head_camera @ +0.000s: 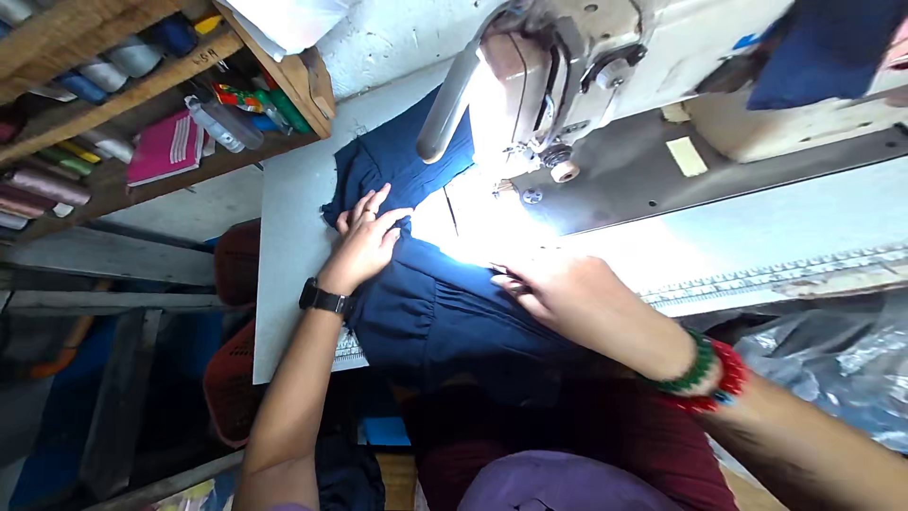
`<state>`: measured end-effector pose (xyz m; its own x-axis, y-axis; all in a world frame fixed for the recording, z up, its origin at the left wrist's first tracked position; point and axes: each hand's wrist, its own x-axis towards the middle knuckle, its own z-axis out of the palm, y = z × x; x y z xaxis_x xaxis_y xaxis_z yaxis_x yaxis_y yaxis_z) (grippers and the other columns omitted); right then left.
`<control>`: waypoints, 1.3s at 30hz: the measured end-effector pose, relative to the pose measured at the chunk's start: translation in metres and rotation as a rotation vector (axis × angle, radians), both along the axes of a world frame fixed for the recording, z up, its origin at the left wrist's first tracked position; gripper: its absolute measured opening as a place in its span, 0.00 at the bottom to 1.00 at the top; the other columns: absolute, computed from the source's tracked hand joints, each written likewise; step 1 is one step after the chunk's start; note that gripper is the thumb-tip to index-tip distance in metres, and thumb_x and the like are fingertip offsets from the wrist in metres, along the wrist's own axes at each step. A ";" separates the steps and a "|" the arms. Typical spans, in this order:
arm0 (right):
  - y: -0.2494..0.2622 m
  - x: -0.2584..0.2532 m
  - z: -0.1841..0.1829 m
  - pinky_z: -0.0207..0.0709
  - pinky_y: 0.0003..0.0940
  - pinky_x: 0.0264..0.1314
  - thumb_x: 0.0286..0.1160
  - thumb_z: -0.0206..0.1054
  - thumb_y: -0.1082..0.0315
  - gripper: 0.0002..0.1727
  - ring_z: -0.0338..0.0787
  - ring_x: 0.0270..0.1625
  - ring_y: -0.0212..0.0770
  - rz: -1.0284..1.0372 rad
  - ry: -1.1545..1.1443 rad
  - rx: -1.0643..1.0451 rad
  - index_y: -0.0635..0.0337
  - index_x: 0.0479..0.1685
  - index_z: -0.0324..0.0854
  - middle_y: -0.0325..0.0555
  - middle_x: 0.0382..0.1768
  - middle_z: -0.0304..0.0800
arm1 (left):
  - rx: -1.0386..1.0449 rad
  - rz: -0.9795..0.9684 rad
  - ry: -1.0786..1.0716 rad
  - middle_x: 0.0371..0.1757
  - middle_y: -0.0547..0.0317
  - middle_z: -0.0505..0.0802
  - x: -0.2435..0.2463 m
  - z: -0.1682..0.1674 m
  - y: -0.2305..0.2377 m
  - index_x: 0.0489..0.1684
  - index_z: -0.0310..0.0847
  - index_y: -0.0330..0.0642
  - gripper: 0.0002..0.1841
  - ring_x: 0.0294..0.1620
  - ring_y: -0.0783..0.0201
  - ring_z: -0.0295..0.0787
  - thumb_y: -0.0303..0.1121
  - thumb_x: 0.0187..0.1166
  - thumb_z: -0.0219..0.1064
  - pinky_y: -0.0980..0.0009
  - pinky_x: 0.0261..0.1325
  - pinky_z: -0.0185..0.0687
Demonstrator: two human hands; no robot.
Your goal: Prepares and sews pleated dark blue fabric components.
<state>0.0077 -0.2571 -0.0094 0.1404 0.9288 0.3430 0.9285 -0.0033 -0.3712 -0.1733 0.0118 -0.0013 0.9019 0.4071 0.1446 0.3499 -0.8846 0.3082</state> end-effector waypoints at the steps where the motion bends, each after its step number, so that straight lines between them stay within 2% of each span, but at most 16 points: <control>1: 0.007 -0.002 -0.005 0.83 0.52 0.33 0.81 0.61 0.59 0.16 0.92 0.37 0.52 0.008 -0.012 -0.020 0.53 0.57 0.89 0.48 0.36 0.91 | -0.009 0.014 0.019 0.90 0.54 0.69 0.001 0.001 0.007 0.71 0.84 0.56 0.18 0.92 0.46 0.57 0.38 0.87 0.58 0.29 0.80 0.50; 3: 0.012 -0.013 -0.007 0.85 0.52 0.34 0.81 0.62 0.61 0.19 0.93 0.36 0.52 0.026 -0.011 -0.030 0.54 0.66 0.86 0.49 0.36 0.92 | -0.028 0.034 -0.001 0.87 0.52 0.73 0.007 0.002 0.017 0.60 0.86 0.49 0.13 0.89 0.46 0.63 0.39 0.85 0.63 0.30 0.78 0.55; 6: 0.001 -0.038 0.002 0.85 0.50 0.29 0.76 0.65 0.65 0.23 0.92 0.31 0.52 0.049 0.055 -0.073 0.61 0.70 0.82 0.50 0.34 0.91 | -0.083 -0.030 -0.094 0.82 0.50 0.79 0.028 -0.006 0.022 0.51 0.90 0.43 0.11 0.85 0.50 0.70 0.38 0.81 0.69 0.37 0.83 0.57; 10: -0.016 -0.061 0.007 0.83 0.45 0.25 0.71 0.66 0.66 0.29 0.89 0.24 0.49 0.047 0.082 -0.122 0.67 0.74 0.79 0.47 0.27 0.90 | -0.123 -0.232 -0.132 0.79 0.49 0.82 0.061 -0.011 0.013 0.53 0.92 0.44 0.12 0.87 0.52 0.68 0.38 0.79 0.70 0.48 0.89 0.58; 12: -0.020 -0.056 0.004 0.83 0.44 0.27 0.77 0.63 0.61 0.26 0.90 0.26 0.47 0.051 0.102 -0.134 0.64 0.73 0.81 0.45 0.27 0.90 | -0.140 -0.281 -0.125 0.79 0.44 0.82 0.071 -0.009 0.008 0.52 0.91 0.40 0.12 0.87 0.49 0.68 0.35 0.79 0.68 0.51 0.89 0.59; 14: -0.021 -0.042 0.002 0.84 0.46 0.31 0.84 0.58 0.57 0.22 0.92 0.30 0.45 0.050 0.143 -0.116 0.57 0.67 0.86 0.43 0.31 0.93 | -0.142 -0.294 -0.148 0.76 0.42 0.84 0.079 -0.011 0.007 0.50 0.91 0.37 0.11 0.85 0.48 0.72 0.34 0.79 0.69 0.54 0.87 0.63; 17: -0.021 -0.011 0.007 0.84 0.49 0.33 0.84 0.59 0.59 0.16 0.93 0.33 0.45 -0.011 0.174 -0.101 0.52 0.54 0.90 0.42 0.31 0.93 | -0.128 -0.235 -0.205 0.75 0.41 0.84 0.086 -0.010 -0.003 0.55 0.87 0.37 0.12 0.83 0.48 0.73 0.29 0.79 0.66 0.52 0.85 0.66; 20: -0.025 0.022 0.014 0.83 0.51 0.34 0.79 0.64 0.61 0.11 0.91 0.34 0.46 -0.123 0.161 -0.104 0.54 0.43 0.91 0.44 0.30 0.89 | 0.060 -0.002 -0.205 0.77 0.44 0.81 0.077 0.009 -0.052 0.54 0.87 0.41 0.12 0.81 0.42 0.72 0.27 0.80 0.60 0.40 0.79 0.68; 21: -0.028 0.032 0.015 0.83 0.50 0.35 0.79 0.63 0.60 0.11 0.90 0.35 0.45 -0.157 0.167 -0.122 0.53 0.42 0.90 0.43 0.30 0.88 | 0.097 0.042 -0.141 0.81 0.46 0.77 0.072 0.010 -0.066 0.61 0.87 0.44 0.15 0.85 0.43 0.68 0.33 0.83 0.60 0.35 0.81 0.62; 22: -0.032 0.041 0.016 0.83 0.50 0.37 0.81 0.62 0.58 0.13 0.90 0.37 0.44 -0.181 0.186 -0.142 0.52 0.45 0.90 0.42 0.33 0.89 | 0.117 0.059 -0.035 0.87 0.49 0.72 0.067 0.005 -0.071 0.73 0.82 0.50 0.22 0.90 0.43 0.60 0.45 0.85 0.58 0.28 0.84 0.51; 24: -0.040 0.057 0.015 0.82 0.49 0.39 0.83 0.59 0.55 0.15 0.89 0.38 0.40 -0.207 0.240 -0.167 0.49 0.50 0.91 0.39 0.34 0.89 | 0.076 0.030 0.133 0.94 0.52 0.61 0.058 -0.011 -0.066 0.92 0.62 0.57 0.38 0.96 0.42 0.44 0.63 0.83 0.53 0.19 0.83 0.30; 26: -0.045 0.065 0.011 0.82 0.48 0.41 0.83 0.58 0.54 0.16 0.88 0.38 0.38 -0.217 0.275 -0.182 0.48 0.51 0.91 0.38 0.34 0.89 | 0.051 -0.014 0.095 0.94 0.56 0.62 0.051 -0.020 -0.056 0.93 0.61 0.58 0.43 0.96 0.47 0.44 0.70 0.79 0.52 0.23 0.86 0.25; 31: -0.035 0.062 0.008 0.80 0.45 0.39 0.81 0.59 0.55 0.15 0.87 0.37 0.36 -0.183 0.255 -0.142 0.49 0.47 0.91 0.36 0.34 0.88 | -0.032 -0.174 -0.029 0.92 0.55 0.67 0.045 -0.021 -0.061 0.92 0.59 0.45 0.51 0.96 0.54 0.50 0.73 0.74 0.58 0.31 0.91 0.27; 35: -0.003 0.048 0.019 0.81 0.51 0.39 0.79 0.64 0.62 0.10 0.89 0.39 0.44 -0.152 0.254 -0.136 0.55 0.45 0.90 0.43 0.35 0.89 | -0.172 -0.198 -0.165 0.88 0.51 0.72 0.038 -0.011 -0.064 0.88 0.65 0.42 0.45 0.93 0.55 0.56 0.62 0.74 0.69 0.38 0.93 0.40; 37: 0.019 0.040 0.023 0.80 0.52 0.35 0.79 0.66 0.63 0.08 0.89 0.35 0.45 -0.168 0.280 -0.150 0.55 0.40 0.88 0.44 0.31 0.88 | -0.128 -0.152 -0.159 0.87 0.53 0.74 0.034 -0.011 -0.063 0.86 0.69 0.43 0.43 0.94 0.54 0.55 0.62 0.74 0.68 0.39 0.94 0.35; 39: 0.039 0.033 0.018 0.78 0.51 0.32 0.80 0.68 0.55 0.12 0.88 0.32 0.44 -0.173 0.270 -0.150 0.52 0.36 0.87 0.42 0.27 0.86 | -0.102 -0.123 -0.165 0.85 0.52 0.76 0.032 -0.021 -0.061 0.83 0.71 0.41 0.43 0.93 0.53 0.56 0.64 0.73 0.68 0.41 0.94 0.36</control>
